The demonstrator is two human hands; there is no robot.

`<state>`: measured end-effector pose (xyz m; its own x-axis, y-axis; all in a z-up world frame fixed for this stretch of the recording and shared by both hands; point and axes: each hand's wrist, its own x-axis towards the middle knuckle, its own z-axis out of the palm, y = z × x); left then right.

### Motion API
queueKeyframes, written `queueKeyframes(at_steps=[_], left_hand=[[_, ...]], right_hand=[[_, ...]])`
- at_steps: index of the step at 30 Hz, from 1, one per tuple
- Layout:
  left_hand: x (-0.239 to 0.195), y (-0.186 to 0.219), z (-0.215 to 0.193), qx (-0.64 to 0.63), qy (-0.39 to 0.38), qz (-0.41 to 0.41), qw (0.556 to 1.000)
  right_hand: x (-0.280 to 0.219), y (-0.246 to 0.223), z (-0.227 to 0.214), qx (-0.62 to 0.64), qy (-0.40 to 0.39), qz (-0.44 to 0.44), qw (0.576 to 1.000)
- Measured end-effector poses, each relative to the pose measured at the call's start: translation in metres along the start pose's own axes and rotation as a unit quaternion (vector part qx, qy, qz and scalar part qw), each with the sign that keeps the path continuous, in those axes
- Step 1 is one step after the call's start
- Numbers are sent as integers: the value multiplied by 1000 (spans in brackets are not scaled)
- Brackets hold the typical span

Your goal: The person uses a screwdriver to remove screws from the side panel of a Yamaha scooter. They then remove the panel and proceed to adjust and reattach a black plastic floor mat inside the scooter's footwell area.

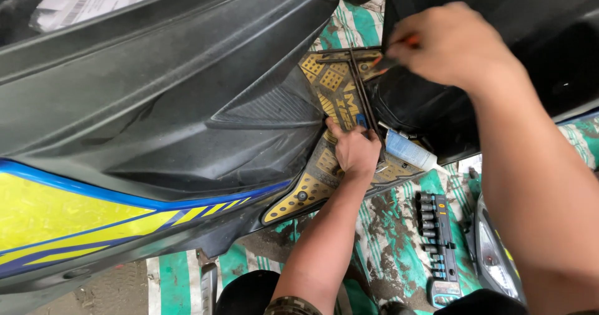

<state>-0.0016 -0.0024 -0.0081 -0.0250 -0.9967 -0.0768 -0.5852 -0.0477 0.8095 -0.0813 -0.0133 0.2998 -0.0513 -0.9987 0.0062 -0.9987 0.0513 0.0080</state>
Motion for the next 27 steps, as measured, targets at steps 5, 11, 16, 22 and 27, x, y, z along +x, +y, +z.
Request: queueKeyframes(at_steps=[5, 11, 16, 22, 27], left_hand=[[-4, 7, -13, -14, -26, -5, 1000], [-5, 19, -34, -20, -92, -45, 994], [-4, 18, -36, -66, -88, -83, 990], [10, -4, -5, -84, -42, -69, 993], [10, 2, 4, -111, 11, -39, 993]], right_hand=[[-5, 15, 126, 46, 138, 87, 986], [2, 17, 283, 61, 70, 130, 987], [15, 37, 295, 38, -12, 116, 992], [24, 34, 269, 35, -60, 103, 992], [60, 8, 244, 171, 91, -85, 977]])
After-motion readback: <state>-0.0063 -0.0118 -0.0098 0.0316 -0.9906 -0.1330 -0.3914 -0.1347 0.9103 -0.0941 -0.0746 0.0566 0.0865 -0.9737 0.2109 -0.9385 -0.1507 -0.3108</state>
